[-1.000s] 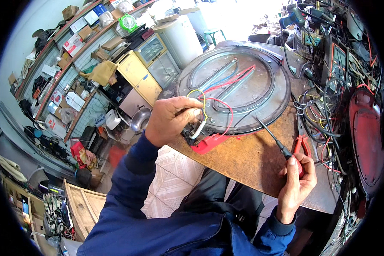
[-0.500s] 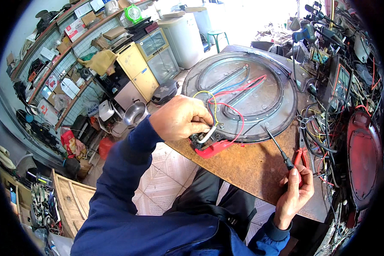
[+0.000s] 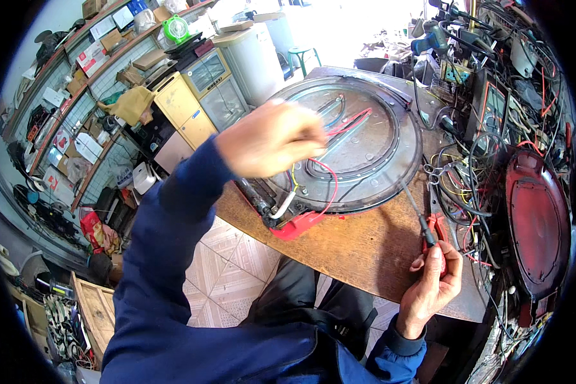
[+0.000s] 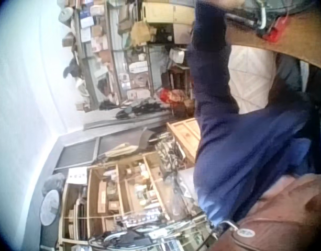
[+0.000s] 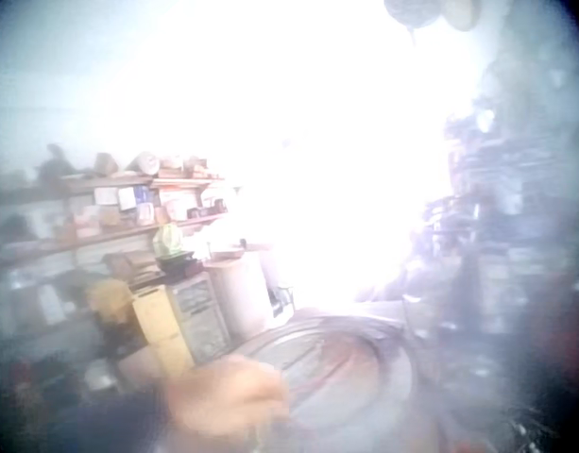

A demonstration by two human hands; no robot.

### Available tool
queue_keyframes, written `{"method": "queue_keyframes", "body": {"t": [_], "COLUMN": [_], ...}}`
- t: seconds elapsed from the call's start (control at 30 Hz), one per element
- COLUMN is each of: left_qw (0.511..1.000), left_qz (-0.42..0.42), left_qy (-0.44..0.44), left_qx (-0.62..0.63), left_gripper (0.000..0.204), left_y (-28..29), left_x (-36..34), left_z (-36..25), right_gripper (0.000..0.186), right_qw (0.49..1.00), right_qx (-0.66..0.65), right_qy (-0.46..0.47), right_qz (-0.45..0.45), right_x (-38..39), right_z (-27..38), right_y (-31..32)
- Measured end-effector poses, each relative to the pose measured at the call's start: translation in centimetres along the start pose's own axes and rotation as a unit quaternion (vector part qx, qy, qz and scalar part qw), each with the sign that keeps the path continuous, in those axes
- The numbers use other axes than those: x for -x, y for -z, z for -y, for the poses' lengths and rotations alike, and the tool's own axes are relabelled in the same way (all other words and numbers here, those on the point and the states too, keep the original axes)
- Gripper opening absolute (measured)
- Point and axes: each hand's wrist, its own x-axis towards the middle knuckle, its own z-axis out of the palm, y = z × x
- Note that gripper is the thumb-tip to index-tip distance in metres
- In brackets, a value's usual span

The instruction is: The person repairs a circular electronic component by stripping wires with pliers and twisting them together. They then use a screwdriver to tighten connections on the device and wrap the wires with white tape. The task involves handling multiple colored wires and tools on a cluttered workbench.

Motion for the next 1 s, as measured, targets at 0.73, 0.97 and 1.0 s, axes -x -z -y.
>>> {"method": "queue_keyframes", "body": {"t": [0.73,0.97,1.0], "left_qw": [0.986,0.998,0.998], "left_qz": [0.142,0.017,-0.020], "left_qy": [0.032,0.042,0.066], "left_qx": [-0.078,-0.042,-0.012], "left_gripper": [0.030,0.012,0.008], "left_y": [2.0,-2.9,-3.5], "left_x": [0.2,4.7,4.9], "left_z": [-2.5,-0.4,-0.3], "right_gripper": [0.017,0.014,0.015], "right_qw": [0.998,0.992,0.986], "right_qx": [0.030,0.117,0.158], "right_qy": [-0.043,-0.004,0.028], "right_qz": [0.037,0.037,0.038], "right_x": [-0.1,0.2,0.3], "right_z": [0.3,0.3,0.1], "right_y": [0.5,0.1,0.1]}}
